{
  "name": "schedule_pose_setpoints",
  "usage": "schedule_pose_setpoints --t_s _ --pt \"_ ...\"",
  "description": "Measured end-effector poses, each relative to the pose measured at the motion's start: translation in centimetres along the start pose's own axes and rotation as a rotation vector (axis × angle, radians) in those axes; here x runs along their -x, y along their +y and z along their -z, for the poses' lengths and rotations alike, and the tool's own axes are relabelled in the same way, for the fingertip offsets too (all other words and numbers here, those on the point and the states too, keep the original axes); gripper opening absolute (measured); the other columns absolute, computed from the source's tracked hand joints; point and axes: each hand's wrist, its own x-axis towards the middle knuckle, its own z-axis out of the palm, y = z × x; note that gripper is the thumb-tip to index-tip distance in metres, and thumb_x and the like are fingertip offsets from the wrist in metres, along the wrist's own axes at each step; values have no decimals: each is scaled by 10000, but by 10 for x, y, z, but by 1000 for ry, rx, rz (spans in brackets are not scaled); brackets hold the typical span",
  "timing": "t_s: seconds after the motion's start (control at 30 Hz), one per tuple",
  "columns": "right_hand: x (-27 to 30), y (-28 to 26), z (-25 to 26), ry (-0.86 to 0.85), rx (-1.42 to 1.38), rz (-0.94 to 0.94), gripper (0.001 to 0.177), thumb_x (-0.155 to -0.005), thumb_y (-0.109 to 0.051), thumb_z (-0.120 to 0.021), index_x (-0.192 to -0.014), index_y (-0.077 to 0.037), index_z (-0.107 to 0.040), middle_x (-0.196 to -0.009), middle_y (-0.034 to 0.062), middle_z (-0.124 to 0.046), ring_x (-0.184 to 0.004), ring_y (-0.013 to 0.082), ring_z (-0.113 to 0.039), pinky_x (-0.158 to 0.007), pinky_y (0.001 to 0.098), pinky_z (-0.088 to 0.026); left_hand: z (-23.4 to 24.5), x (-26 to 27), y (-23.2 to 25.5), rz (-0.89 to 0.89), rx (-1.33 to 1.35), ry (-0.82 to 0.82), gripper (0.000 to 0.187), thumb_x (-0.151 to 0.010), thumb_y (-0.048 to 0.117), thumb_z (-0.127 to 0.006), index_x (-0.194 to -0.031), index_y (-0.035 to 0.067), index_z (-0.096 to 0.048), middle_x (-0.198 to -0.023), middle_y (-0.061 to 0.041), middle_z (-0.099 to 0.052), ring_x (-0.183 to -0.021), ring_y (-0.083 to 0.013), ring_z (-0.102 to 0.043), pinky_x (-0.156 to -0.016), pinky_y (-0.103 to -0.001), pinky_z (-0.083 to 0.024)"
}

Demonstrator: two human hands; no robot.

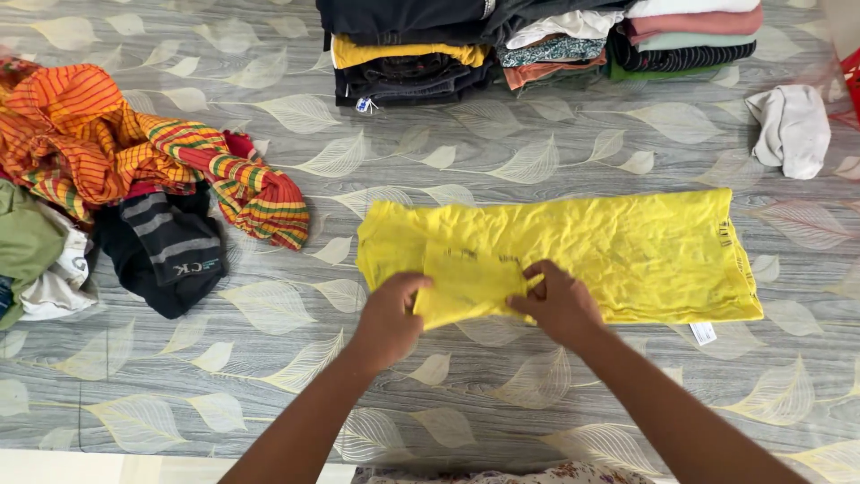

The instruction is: The person folds multiple garments on a table, including a dark t-shirt, black shorts, a yellow t-shirt, a white t-shirt, denim shorts, and a striped shirt. Each item is smoothed, folded, and stacked into separate piles.

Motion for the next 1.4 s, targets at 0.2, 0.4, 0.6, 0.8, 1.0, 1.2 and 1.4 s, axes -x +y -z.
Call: schedule_pose_setpoints --t_s 0.2,0.4,0.6,0.8,1.0,1.2,1.4 --pt "30 -7 -17 280 188 326 591 -833 -298 -741 -1341 -98 -515 -1165 121 -622 -1102 261 -598 -956 447 -493 -15 11 2 -103 -155 159 568 -723 -3 -684 -1281 92 -628 -1299 -140 -570 -1223 -328 -574 -1028 -402 -475" --pt "36 -24 -53 219 443 764 776 -970 -430 -527 -1528 31 -248 -1620 230 -179 -1532 368 -153 -1208 526 -144 -15 -14 16 227 -138 510 1158 -582 74 -854 -1525 121 -183 -1460 -340 -244 -1348 -518 -245 -1097 -621 -234" --pt "33 -13 -66 146 513 795 836 -1006 -554 -426 -1563 7 -151 -1673 187 -79 -1573 346 -57 -1210 499 -79 -18 -41 11 729 220 668 1260 -631 50 -867 -1586 154 -50 -1470 -295 -290 -1267 -431 -499 -1015 -467 -504" --pt "42 -28 -55 165 379 811 968 -904 -597 -565 -1542 6 -158 -1643 224 -120 -1559 374 -73 -1187 512 -72 11 -43 28 554 1060 248 774 -678 1 -780 -1408 -110 -550 -1138 -203 -701 -947 -330 -734 -713 -430 -636" --pt "62 -42 -47 137 -206 505 988 -820 -402 -772 -1585 -53 -254 -1472 201 -485 -1364 341 -456 -1050 505 -378 1 -37 118 310 675 173 814 -648 -21 -726 -1383 114 -402 -1094 -71 -682 -935 -222 -736 -662 -433 -645" --pt "40 5 -30 233 -1005 171 543 -889 -53 -623 -1414 -21 -486 -1143 98 -718 -1011 204 -702 -872 398 -576 -61 -33 146 18 422 -52 885 -848 142 -710 -1571 68 -205 -1059 -227 -688 -914 -309 -717 -786 -412 -599" --pt "7 45 -18 7 -1285 -148 408 -892 -47 -651 -1289 2 -567 -1158 101 -708 -1032 213 -699 -883 369 -571 -79 -34 78 -464 -547 125 710 -792 125 -718 -1440 116 -429 -1472 -312 -418 -1366 -479 -424 -1119 -594 -379"
